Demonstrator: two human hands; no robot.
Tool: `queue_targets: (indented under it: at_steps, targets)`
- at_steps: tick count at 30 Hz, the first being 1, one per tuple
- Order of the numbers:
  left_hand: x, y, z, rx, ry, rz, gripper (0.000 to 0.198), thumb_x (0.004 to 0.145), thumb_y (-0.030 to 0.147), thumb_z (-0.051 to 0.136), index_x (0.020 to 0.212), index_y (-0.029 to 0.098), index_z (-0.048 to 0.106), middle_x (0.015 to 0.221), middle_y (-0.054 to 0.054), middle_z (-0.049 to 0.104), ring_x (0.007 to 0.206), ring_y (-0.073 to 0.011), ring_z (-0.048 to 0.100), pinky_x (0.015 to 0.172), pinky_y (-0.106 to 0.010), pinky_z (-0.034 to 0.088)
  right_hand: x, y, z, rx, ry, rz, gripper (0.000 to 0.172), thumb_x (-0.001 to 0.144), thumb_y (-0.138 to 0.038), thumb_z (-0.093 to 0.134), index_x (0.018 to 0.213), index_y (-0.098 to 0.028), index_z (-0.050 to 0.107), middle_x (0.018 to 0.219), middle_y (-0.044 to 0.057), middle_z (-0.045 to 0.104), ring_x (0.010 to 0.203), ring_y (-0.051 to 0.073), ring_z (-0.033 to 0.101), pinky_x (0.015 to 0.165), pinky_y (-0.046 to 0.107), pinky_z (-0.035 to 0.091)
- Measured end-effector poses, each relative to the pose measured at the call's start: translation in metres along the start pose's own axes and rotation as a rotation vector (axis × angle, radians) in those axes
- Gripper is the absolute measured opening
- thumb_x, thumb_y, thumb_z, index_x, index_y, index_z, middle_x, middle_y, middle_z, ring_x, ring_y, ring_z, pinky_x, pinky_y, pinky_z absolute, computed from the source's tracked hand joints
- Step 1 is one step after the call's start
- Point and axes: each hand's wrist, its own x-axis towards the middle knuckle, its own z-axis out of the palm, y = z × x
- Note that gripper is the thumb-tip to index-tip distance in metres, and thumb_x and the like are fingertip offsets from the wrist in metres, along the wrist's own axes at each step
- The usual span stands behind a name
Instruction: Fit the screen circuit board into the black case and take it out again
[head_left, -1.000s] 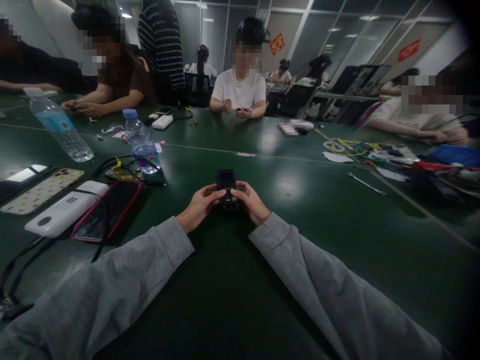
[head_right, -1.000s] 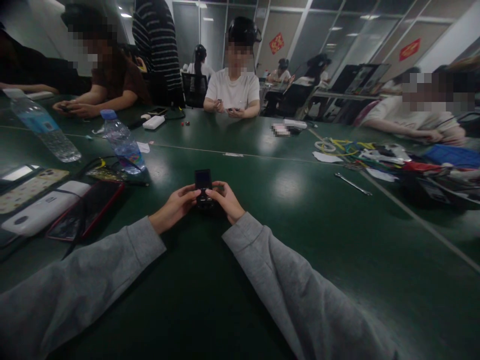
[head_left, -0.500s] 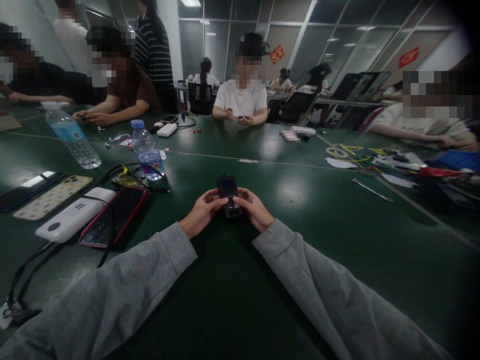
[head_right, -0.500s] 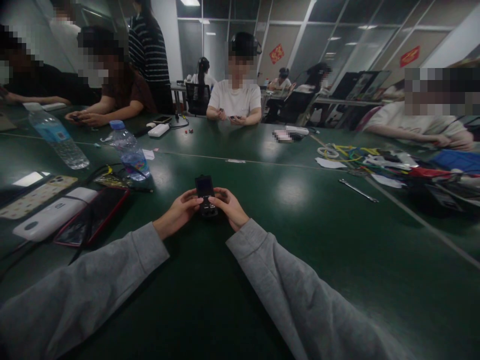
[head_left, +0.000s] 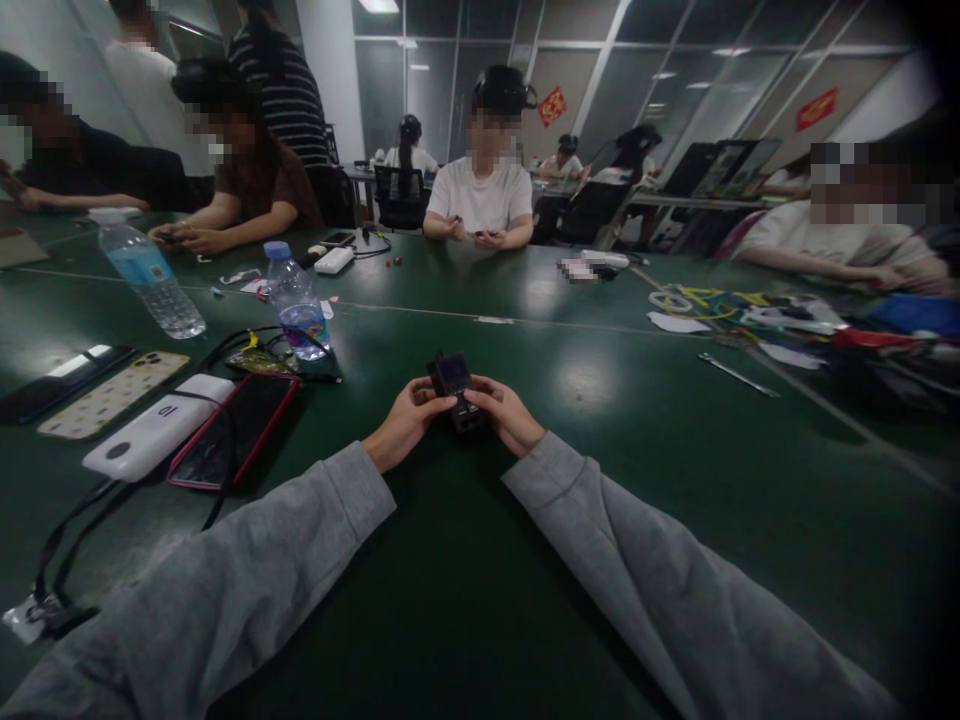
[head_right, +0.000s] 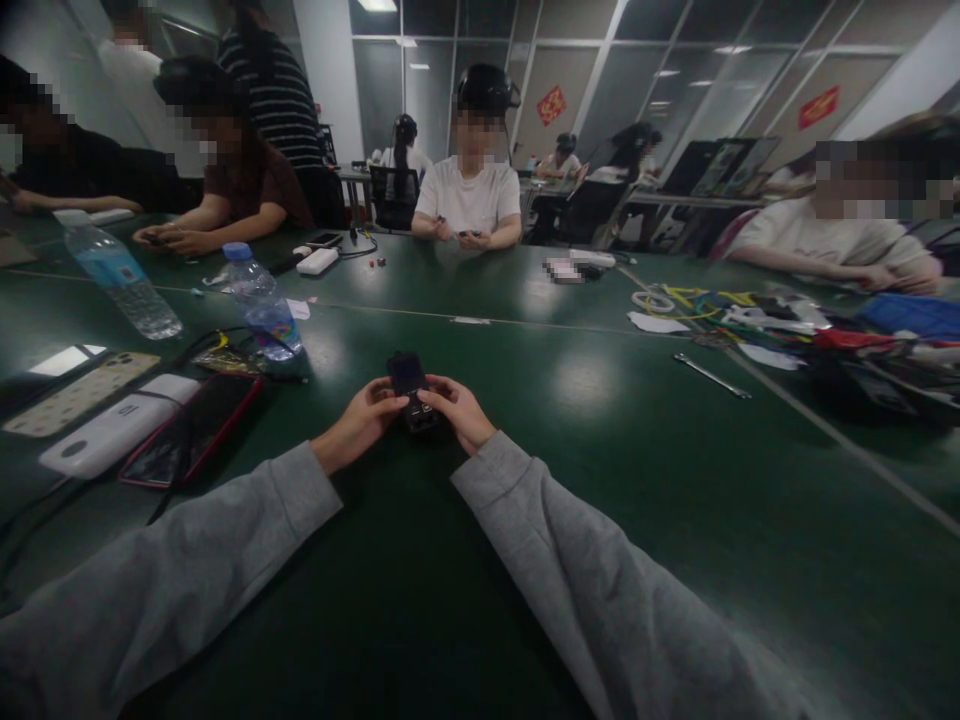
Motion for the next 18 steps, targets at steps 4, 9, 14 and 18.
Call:
queue_targets:
  at_steps: [4, 9, 14, 18]
  targets:
    - [0.0007, 0.0002, -0.0017, -0.01, -0.009, -0.011, 0.055, 0.063, 0.008, 0.084, 0.108, 0.017, 0.054, 0.102, -0.005, 0.067, 0.098, -0.0154, 0.064, 0.099, -0.034, 0.044, 0.0003, 0.0001, -0.0005, -0.017, -0.005, 0.002, 0.049, 0.062, -0.038, 0.084, 0.105, -0.019, 0.069, 0.099, 0.005, 0.072, 0.093, 0.019, 0.065, 0.094, 0.037, 0.047]
    - [0.0038, -0.0012, -0.0036, -0.044, -0.042, -0.006, 0.042, 0.068, 0.009, 0.082, 0.102, 0.014, 0.058, 0.103, -0.006, 0.067, 0.095, -0.013, 0.064, 0.096, -0.03, 0.044, 0.0017, 0.0012, -0.001, 0.002, 0.034, 0.007, 0.046, 0.063, -0.041, 0.083, 0.1, -0.019, 0.07, 0.102, 0.006, 0.073, 0.091, 0.019, 0.066, 0.087, 0.034, 0.05]
    - [0.0068, -0.0029, -0.0043, -0.102, -0.006, -0.053, 0.039, 0.071, 0.012, 0.081, 0.104, 0.014, 0.06, 0.101, -0.006, 0.069, 0.091, -0.0127, 0.065, 0.094, -0.03, 0.046, 0.0025, 0.0007, -0.0003, 0.035, 0.057, 0.029, 0.044, 0.062, -0.04, 0.083, 0.099, -0.019, 0.071, 0.097, 0.005, 0.074, 0.085, 0.018, 0.066, 0.08, 0.032, 0.051]
    - [0.0079, -0.0006, -0.0067, -0.142, -0.071, -0.108, 0.033, 0.079, 0.026, 0.076, 0.107, 0.015, 0.064, 0.107, -0.008, 0.07, 0.098, -0.0158, 0.065, 0.097, -0.032, 0.044, 0.0032, 0.0021, -0.0009, 0.018, 0.051, 0.029, 0.043, 0.063, -0.041, 0.082, 0.099, -0.019, 0.072, 0.096, 0.005, 0.074, 0.083, 0.017, 0.067, 0.079, 0.032, 0.051]
